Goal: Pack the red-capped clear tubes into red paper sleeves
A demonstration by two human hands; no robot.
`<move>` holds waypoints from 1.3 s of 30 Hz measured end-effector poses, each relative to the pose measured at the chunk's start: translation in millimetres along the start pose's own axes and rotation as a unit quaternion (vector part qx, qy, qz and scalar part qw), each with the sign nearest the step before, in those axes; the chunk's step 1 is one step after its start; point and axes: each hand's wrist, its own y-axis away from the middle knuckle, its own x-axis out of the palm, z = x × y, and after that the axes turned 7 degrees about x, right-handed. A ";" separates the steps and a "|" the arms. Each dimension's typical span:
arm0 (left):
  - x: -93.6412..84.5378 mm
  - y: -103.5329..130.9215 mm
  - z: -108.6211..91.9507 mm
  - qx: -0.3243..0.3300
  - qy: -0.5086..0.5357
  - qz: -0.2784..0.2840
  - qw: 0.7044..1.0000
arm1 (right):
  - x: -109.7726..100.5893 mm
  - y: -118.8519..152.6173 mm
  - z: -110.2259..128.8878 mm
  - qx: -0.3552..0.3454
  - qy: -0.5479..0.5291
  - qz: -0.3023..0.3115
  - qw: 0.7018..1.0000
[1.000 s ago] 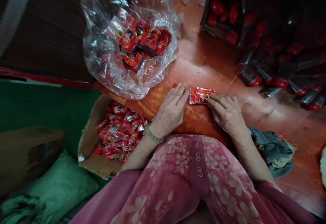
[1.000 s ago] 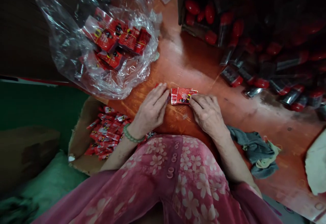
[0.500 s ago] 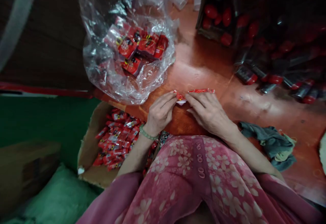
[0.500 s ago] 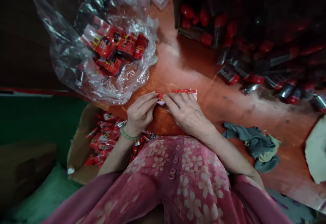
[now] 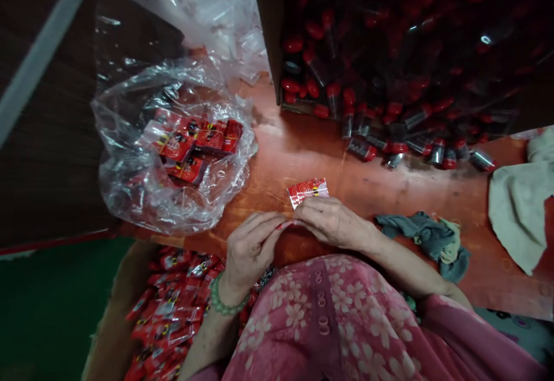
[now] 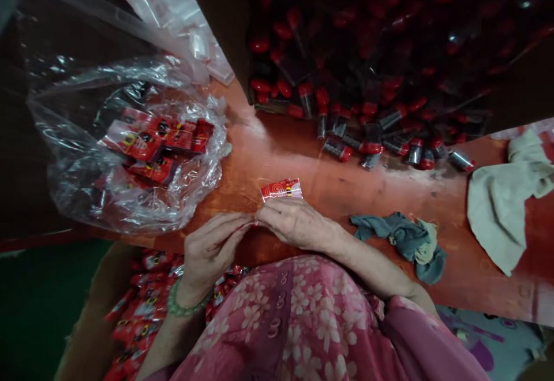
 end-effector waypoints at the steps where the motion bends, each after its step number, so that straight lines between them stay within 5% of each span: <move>1: 1.0 -2.8 -0.3 -0.016 0.028 0.002 0.999 | -1.2 1.4 -0.3 0.005 0.000 0.012 1.000; 7: 12.3 -13.4 -2.6 -0.079 0.152 0.008 0.985 | -19.2 9.3 0.5 0.023 -0.055 0.094 0.994; 10: 20.5 -15.8 -5.6 -0.094 0.154 0.002 0.984 | -39.3 14.9 -13.0 0.076 -0.094 0.079 0.990; 14: 30.4 -17.7 -9.0 -0.124 0.140 -0.026 0.982 | -67.5 20.6 -55.2 0.237 0.110 -0.038 0.965; 18: 38.0 -19.5 -11.9 -0.120 0.112 -0.053 0.985 | -81.0 14.5 -91.4 0.362 0.283 0.012 0.888; 28: 35.7 -14.6 -14.9 -0.037 0.046 -0.082 0.995 | -87.6 -5.4 -79.2 0.313 0.372 0.202 0.850; 30: 33.8 -12.1 -15.1 -0.025 0.043 -0.087 0.995 | -92.4 1.5 -78.9 0.315 0.373 0.176 0.855; 32: 32.9 -9.6 -15.3 -0.025 0.045 -0.089 0.995 | -95.6 11.5 -78.0 0.313 0.315 0.105 0.890; 35: 33.3 -6.7 -15.1 -0.049 0.060 -0.082 0.994 | -90.8 26.1 -64.8 0.297 0.064 -0.070 0.950; 39: 34.4 -4.6 -14.5 -0.081 0.120 -0.065 0.987 | -64.0 32.0 -26.5 0.306 -0.279 -0.194 0.889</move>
